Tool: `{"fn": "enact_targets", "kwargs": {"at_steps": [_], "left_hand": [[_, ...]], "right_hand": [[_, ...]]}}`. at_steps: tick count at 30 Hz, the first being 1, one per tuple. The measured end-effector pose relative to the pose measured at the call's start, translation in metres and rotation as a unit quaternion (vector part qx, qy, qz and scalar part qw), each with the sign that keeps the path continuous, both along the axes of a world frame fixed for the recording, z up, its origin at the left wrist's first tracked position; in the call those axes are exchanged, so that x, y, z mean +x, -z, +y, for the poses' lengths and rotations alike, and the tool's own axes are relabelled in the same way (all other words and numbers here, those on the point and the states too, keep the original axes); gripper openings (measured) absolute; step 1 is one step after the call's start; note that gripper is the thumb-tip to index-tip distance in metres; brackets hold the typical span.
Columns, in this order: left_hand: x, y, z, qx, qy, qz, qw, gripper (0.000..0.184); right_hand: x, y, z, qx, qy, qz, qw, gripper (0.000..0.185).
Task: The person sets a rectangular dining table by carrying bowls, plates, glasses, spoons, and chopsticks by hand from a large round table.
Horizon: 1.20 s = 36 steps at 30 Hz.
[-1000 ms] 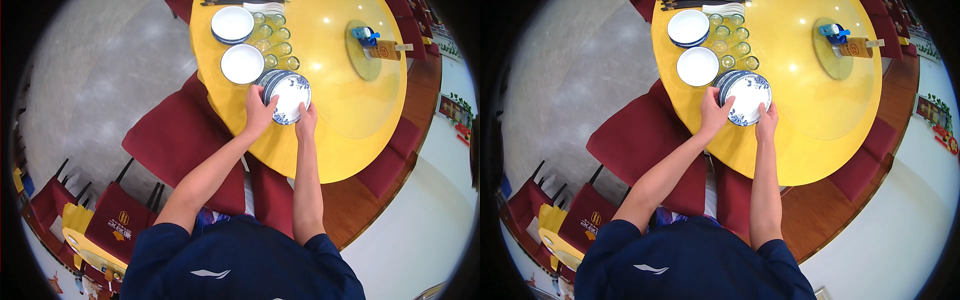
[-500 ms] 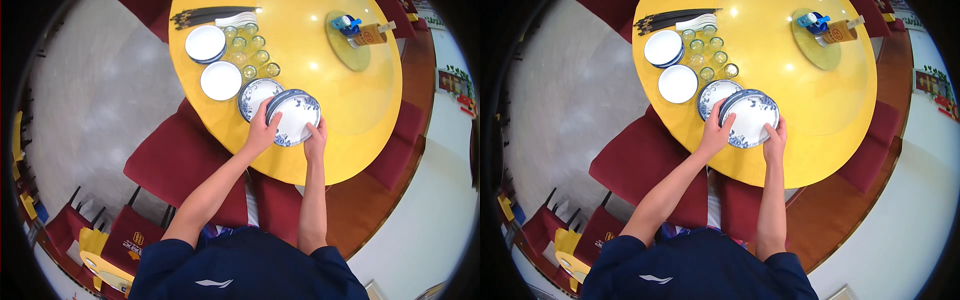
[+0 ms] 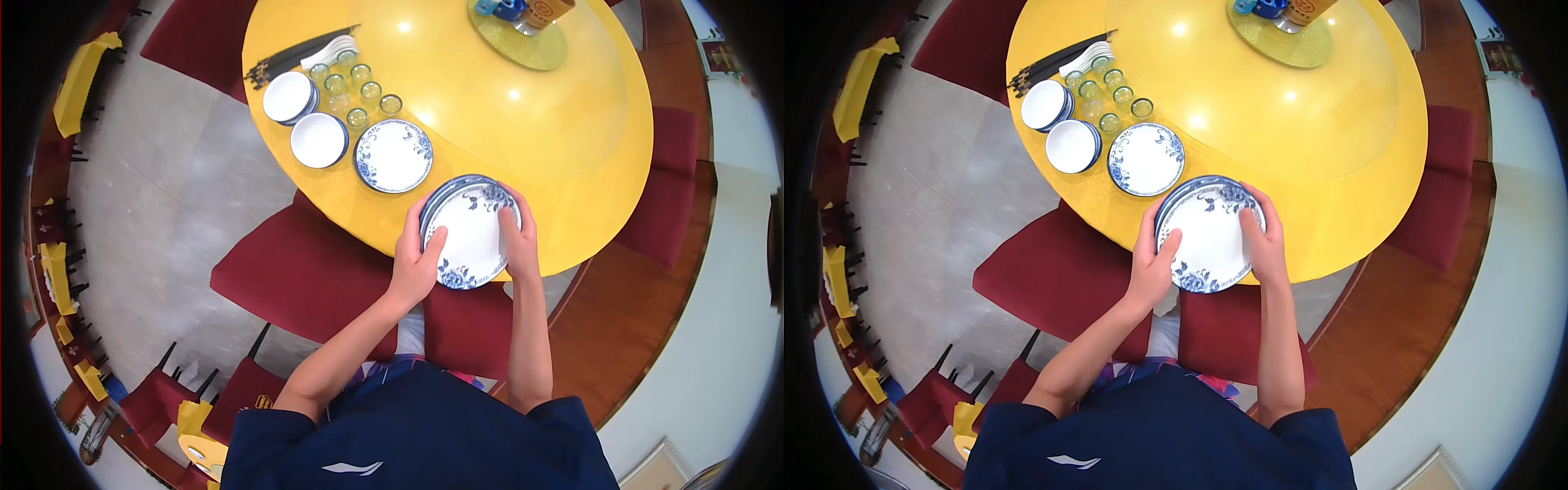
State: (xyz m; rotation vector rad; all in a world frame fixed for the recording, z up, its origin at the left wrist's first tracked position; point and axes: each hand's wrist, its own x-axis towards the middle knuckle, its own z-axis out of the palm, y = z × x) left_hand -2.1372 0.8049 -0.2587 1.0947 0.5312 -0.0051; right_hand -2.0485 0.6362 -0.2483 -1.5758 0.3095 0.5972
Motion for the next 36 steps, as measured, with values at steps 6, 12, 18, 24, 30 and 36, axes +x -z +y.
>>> {"fn": "enact_targets", "kwargs": {"at_steps": [6,12,18,24,30,36], "left_hand": [[-0.009,0.032,-0.013,0.013,0.009,0.052,0.999,0.051],[-0.083,0.022,-0.038,-0.009,-0.049,0.085,0.995,0.051],[-0.144,-0.023,-0.022,-0.044,-0.116,0.064,0.990,0.048],[-0.246,-0.052,0.036,-0.101,-0.208,0.018,0.973,0.048],[-0.386,-0.066,0.132,-0.076,-0.318,0.013,0.945,0.048],[-0.498,-0.079,0.198,-0.113,-0.448,0.009,0.887,0.047]], "right_hand": [[-0.012,0.039,-0.012,0.003,-0.006,-0.006,1.000,0.042],[-0.069,0.037,-0.032,0.114,-0.046,0.074,0.990,0.041],[-0.122,-0.015,-0.013,0.119,-0.123,0.028,0.985,0.039],[-0.203,-0.059,0.069,0.116,-0.204,0.003,0.972,0.038],[-0.315,-0.066,0.195,0.123,-0.317,0.019,0.940,0.039],[-0.399,-0.087,0.304,0.103,-0.478,0.024,0.872,0.038]]}}
